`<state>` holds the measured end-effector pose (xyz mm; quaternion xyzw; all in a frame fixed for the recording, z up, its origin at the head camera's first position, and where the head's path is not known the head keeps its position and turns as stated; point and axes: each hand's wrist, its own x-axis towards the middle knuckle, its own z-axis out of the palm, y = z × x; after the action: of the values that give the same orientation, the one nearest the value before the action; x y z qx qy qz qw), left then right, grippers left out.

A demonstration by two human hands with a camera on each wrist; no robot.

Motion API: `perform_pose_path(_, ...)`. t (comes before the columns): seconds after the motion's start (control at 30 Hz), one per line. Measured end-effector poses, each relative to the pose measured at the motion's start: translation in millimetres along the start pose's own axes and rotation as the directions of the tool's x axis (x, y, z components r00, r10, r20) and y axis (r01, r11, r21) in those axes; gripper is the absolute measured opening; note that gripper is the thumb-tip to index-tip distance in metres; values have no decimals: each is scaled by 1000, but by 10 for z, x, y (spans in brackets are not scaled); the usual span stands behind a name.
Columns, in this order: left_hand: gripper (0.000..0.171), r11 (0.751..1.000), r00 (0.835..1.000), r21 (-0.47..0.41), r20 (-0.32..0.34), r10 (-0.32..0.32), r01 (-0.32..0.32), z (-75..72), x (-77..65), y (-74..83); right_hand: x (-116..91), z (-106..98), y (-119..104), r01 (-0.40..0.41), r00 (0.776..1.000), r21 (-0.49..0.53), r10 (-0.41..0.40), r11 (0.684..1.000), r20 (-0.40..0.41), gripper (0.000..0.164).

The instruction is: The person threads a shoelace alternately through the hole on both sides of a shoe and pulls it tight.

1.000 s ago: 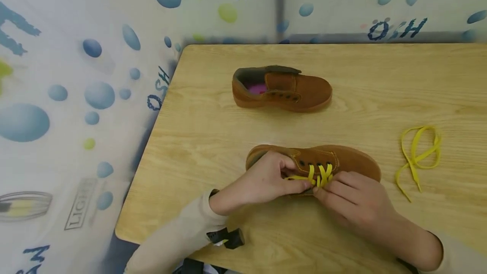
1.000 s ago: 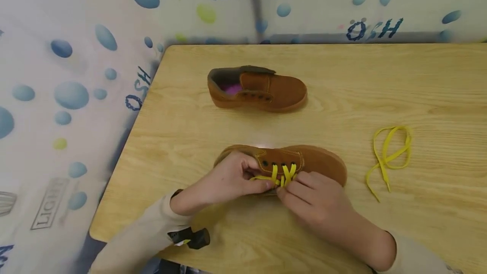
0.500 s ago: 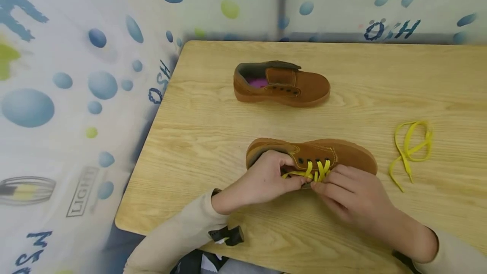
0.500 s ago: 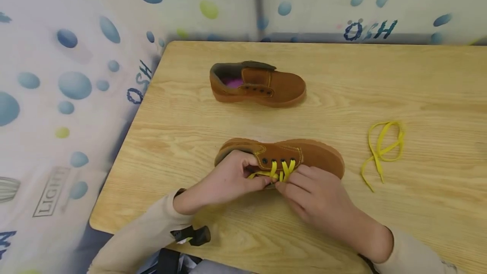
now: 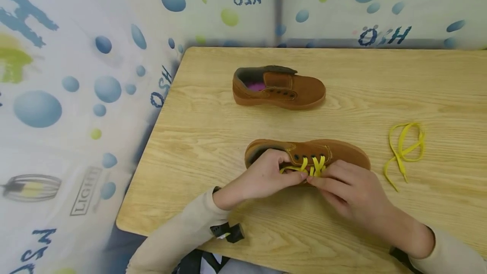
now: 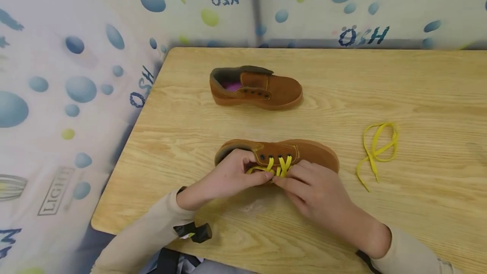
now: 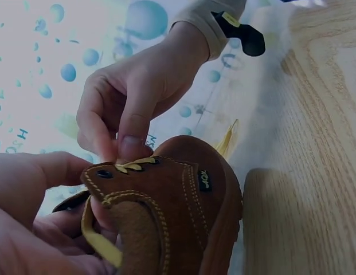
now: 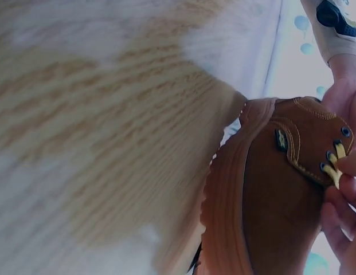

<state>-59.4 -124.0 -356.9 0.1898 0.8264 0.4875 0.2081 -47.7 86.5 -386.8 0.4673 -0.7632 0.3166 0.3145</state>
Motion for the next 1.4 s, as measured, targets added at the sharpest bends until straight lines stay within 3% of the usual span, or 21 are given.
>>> perform_pose_path(0.1, 15, 1000, 1000, -7, 20, -10, 10, 0, 41, -11, -5, -18, 39, -67, 998, 3, 67, 998, -1, 34)
perform_pose_path(0.2, 16, 1000, 999, -20, 50, -14, 15, -11, 63, -25, -11, -43, 82, -175, 983, -14, 176, 984, 61, 43)
perform_pose_path(0.27, 16, 1000, 998, -3, 62, -12, 13, -26, 69, -28, -26, -58, 116, -270, 950, -45, 274, 962, 152, 56)
perform_pose_path(0.4, 18, 995, 1000, 104, 26, -12, 10, -37, 84, 7, -82, -65, 182, -390, 854, -133, 412, 911, 317, 87)
perform_pose_path(0.47, 20, 990, 1000, 138, -10, -22, 24, -48, 88, 23, -99, -38, 202, -406, 833, -158, 436, 900, 341, 92)
perform_pose_path(0.6, 12, 997, 997, 75, -67, -29, 34, -46, 95, 45, -116, -12, 208, -411, 841, -156, 440, 898, 317, 92)
perform_pose_path(0.7, 12, 995, 996, -85, -63, -55, 49, -26, 111, 35, -124, -8, 199, -409, 848, -157, 438, 899, 299, 92)
perform_pose_path(0.83, 21, 952, 994, -292, -15, -104, 96, 3, 127, 13, -142, -4, 188, -410, 849, -174, 444, 896, 287, 91)
perform_pose_path(0.93, 25, 925, 993, -361, 13, -120, 117, 24, 116, 7, -165, -7, 177, -405, 849, -185, 443, 896, 287, 92)
perform_pose_path(1.07, 28, 917, 993, -383, 32, -113, 116, 67, 97, 14, -211, -36, 154, -385, 857, -193, 427, 903, 288, 90)
perform_pose_path(1.27, 28, 943, 997, -325, 16, -75, 76, 64, 114, 13, -196, -54, 157, -377, 866, -186, 416, 908, 277, 87)
perform_pose_path(1.4, 24, 951, 996, -298, -7, -91, 85, 30, 100, 2, -154, -12, 167, -382, 859, -188, 422, 905, 290, 90)
